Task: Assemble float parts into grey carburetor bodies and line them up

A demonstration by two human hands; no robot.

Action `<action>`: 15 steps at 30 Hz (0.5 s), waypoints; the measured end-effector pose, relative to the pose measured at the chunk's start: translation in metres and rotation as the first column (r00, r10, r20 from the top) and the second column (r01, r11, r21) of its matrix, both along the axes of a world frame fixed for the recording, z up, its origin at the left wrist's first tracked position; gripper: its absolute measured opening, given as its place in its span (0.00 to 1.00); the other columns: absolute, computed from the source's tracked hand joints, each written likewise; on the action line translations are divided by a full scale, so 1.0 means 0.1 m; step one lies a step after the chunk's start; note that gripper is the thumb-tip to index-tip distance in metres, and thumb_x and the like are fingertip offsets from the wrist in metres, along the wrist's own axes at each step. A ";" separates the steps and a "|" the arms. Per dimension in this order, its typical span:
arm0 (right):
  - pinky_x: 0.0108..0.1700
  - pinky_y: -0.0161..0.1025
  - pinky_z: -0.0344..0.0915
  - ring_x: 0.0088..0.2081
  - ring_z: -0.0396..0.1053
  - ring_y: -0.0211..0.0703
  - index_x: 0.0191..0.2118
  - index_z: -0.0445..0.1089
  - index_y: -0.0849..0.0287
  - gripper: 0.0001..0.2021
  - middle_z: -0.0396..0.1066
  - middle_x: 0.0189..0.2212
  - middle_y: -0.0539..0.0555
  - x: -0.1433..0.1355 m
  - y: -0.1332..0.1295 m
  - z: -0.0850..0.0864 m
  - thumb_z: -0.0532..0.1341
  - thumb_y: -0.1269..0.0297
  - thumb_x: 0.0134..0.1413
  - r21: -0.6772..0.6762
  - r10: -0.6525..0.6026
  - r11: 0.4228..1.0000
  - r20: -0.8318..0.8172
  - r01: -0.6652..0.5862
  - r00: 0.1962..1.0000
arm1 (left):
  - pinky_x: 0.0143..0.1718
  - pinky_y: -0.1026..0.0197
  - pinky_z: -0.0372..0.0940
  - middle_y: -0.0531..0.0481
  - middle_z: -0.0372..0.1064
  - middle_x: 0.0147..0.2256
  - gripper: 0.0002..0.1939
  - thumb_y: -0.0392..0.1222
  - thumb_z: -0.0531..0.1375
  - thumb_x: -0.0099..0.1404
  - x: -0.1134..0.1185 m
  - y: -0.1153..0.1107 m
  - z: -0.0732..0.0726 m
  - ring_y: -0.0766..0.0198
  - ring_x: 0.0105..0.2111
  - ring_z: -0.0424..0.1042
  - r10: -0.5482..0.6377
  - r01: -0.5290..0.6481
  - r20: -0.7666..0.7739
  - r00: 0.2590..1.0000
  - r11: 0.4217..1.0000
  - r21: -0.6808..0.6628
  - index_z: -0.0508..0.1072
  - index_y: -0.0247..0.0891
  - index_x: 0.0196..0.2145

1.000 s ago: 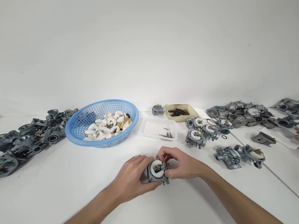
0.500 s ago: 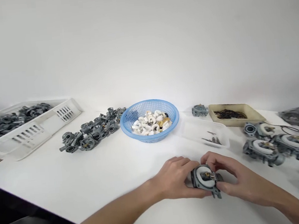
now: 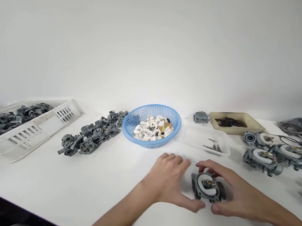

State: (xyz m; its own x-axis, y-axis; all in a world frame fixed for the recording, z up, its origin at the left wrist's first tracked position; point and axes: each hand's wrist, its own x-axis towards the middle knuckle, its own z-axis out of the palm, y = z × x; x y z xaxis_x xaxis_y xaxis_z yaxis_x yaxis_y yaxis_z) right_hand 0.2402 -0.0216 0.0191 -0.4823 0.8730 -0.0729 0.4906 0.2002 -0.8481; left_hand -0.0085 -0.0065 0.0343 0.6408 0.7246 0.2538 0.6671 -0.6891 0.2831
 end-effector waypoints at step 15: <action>0.41 0.38 0.70 0.41 0.72 0.45 0.53 0.69 0.48 0.23 0.71 0.47 0.50 -0.11 -0.05 0.07 0.70 0.61 0.50 0.140 0.080 0.986 0.056 -0.087 0.995 | 0.51 0.37 0.68 0.32 0.64 0.61 0.52 0.78 0.55 0.55 -3.19 0.53 0.72 0.34 0.57 0.66 0.978 -0.979 0.068 0.198 0.201 -0.041 0.60 0.39 0.66</action>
State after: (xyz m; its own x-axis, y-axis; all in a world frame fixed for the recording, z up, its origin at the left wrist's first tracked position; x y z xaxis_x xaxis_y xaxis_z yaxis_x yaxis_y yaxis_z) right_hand 0.2291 -0.0267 0.0264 -0.5527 0.8331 0.0231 0.5085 0.3591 -0.7826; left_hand -0.3273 0.0469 0.1065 -0.5956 0.7576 0.2670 0.7915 0.4968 0.3560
